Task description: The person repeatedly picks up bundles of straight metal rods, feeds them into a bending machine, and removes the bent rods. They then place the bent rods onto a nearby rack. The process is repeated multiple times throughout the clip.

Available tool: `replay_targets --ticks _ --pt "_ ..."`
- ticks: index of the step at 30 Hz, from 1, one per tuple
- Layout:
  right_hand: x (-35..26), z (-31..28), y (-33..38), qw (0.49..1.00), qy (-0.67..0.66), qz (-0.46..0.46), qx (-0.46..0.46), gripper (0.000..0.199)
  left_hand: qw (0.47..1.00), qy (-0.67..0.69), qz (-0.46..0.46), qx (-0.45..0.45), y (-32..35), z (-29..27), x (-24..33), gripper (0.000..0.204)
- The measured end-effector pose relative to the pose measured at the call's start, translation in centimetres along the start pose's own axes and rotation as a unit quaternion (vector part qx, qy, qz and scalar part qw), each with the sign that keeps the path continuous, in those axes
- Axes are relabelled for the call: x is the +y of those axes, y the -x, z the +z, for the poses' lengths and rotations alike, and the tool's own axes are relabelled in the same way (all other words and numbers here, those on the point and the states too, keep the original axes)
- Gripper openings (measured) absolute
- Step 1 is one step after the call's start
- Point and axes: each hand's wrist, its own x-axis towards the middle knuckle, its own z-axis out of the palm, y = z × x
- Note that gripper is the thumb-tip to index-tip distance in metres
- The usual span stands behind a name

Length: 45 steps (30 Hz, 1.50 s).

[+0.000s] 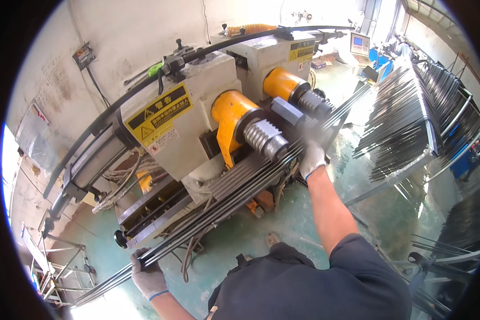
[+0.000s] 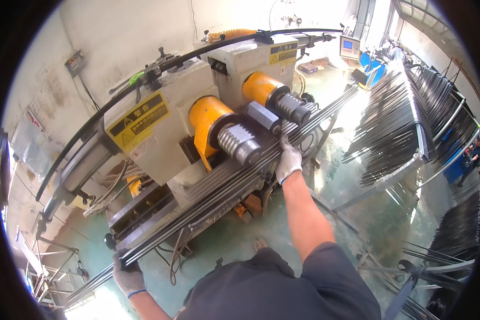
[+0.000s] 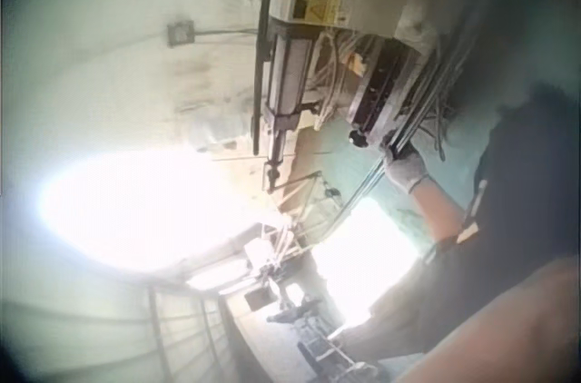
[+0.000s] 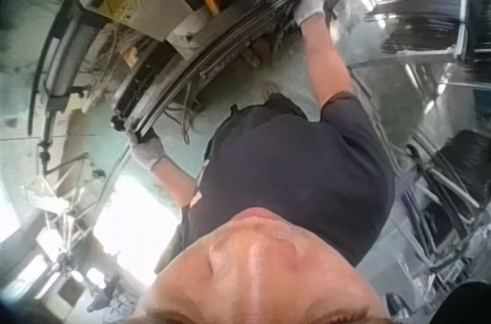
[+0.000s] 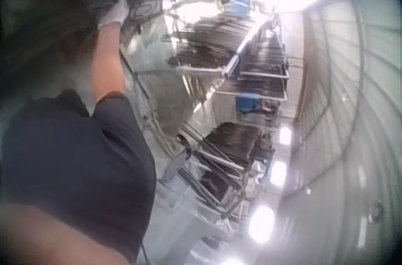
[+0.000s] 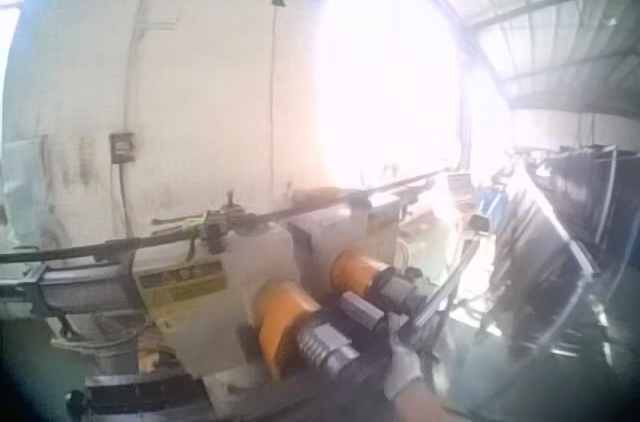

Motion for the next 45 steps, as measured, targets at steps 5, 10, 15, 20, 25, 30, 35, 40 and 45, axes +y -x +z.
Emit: replay_targets --ticks 5,10,15,20,25,30,35,40,45 --pt "-0.9 3.1 0.3 1.0 -0.023 -0.009 0.0 0.027 0.999 0.005 -0.001 0.032 -0.2 5.2 -2.9 0.041" --pt "-2.1 5.0 0.4 0.995 -0.064 0.035 0.072 0.023 0.998 0.025 -0.015 0.052 -1.0 9.2 -6.4 0.038" --pt "0.4 4.2 -1.0 0.978 0.181 -0.036 0.096 0.037 0.995 0.027 -0.069 0.065 -1.3 10.7 -10.8 0.037" --pt "1.2 4.0 -2.4 0.965 0.244 0.043 0.086 0.039 0.983 0.041 -0.117 0.135 0.1 13.3 -13.4 0.044" --pt "2.5 3.2 -5.8 0.966 0.216 0.12 0.068 0.033 0.984 0.074 -0.141 0.081 -0.1 12.4 -12.8 0.044" --pt "3.5 1.8 -7.8 0.977 0.151 0.141 0.055 0.028 0.995 0.082 -0.056 0.01 -3.3 6.4 -7.5 0.039" --pt "3.6 3.2 -5.7 0.989 -0.043 0.108 0.087 0.026 0.996 0.04 -0.007 0.084 -4.2 2.3 -5.4 0.038" --pt "2.7 5.0 -3.6 0.99 -0.078 0.087 0.083 0.023 0.987 -0.004 -0.012 0.157 -3.5 4.5 -7.7 0.034" --pt "13.1 -3.2 -12.9 0.966 0.206 -0.158 -0.008 0.026 0.987 0.0 -0.076 0.141 -2.8 12.0 -12.0 0.031"
